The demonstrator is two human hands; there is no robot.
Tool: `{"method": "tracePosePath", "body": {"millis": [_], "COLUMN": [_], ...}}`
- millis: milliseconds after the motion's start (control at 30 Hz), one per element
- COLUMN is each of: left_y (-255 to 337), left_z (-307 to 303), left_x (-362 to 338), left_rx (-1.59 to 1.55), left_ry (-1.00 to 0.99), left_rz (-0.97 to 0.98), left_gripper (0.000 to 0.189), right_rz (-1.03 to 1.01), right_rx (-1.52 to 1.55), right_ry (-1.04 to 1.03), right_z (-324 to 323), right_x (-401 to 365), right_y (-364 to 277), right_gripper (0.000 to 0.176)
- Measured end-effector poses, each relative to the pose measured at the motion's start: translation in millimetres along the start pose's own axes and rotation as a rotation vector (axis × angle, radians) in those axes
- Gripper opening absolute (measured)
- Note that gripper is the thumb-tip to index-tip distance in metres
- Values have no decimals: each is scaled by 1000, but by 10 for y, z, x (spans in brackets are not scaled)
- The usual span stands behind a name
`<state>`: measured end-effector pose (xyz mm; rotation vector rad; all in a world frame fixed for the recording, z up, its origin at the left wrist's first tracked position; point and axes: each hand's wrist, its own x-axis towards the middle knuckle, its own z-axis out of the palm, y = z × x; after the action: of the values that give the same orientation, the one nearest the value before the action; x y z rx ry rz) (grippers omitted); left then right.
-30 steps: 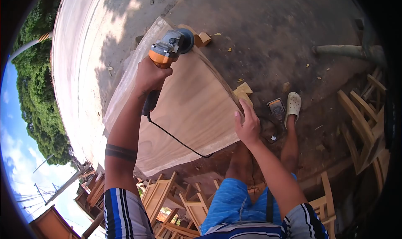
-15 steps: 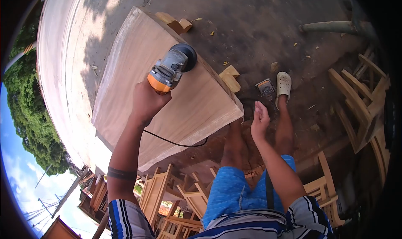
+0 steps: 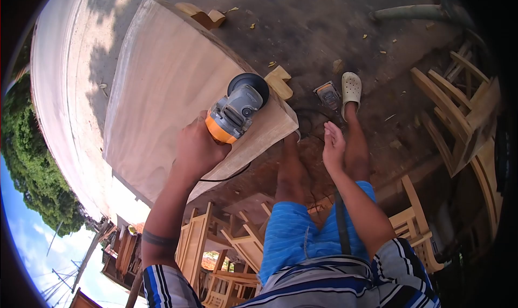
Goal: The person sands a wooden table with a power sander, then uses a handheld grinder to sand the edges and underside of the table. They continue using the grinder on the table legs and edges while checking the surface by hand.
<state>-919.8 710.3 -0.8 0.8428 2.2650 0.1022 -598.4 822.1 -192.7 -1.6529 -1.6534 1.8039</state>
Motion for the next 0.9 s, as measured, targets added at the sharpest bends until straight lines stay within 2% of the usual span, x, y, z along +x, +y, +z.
{"method": "tracePosePath", "body": {"millis": [100, 300, 433, 467, 600, 667, 700, 767, 900], "left_y": [133, 317, 461, 489, 556, 644, 680, 693, 689], "left_z": [77, 253, 347, 369, 590, 669, 697, 802, 977], "left_x": [-85, -274, -399, -425, -602, -695, -745, -837, -1032], "left_rx": [107, 126, 114, 126, 174, 188, 196, 208, 175], "left_ry": [-51, -94, -111, -191, -177, -182, -186, -201, -243], "left_rz": [-29, 45, 94, 72, 208, 228, 237, 257, 241], "left_gripper": [55, 63, 59, 60, 61, 47, 40, 39, 42], "right_rz": [23, 71, 87, 105, 73, 58, 66, 82, 6], "right_rx": [-15, 20, -47, -41, 52, 104, 119, 154, 63], "right_ry": [6, 77, 104, 133, 119, 92, 35, -81, -450], "right_z": [-97, -437, -708, -724, -776, -703, -664, -545, -144], "right_x": [-24, 12, 111, 150, 353, 479, 534, 630, 635], "right_y": [27, 235, 202, 150, -70, -229, -284, -394, -818], "right_gripper": [30, 31, 30, 29, 27, 26, 26, 27, 31]}}
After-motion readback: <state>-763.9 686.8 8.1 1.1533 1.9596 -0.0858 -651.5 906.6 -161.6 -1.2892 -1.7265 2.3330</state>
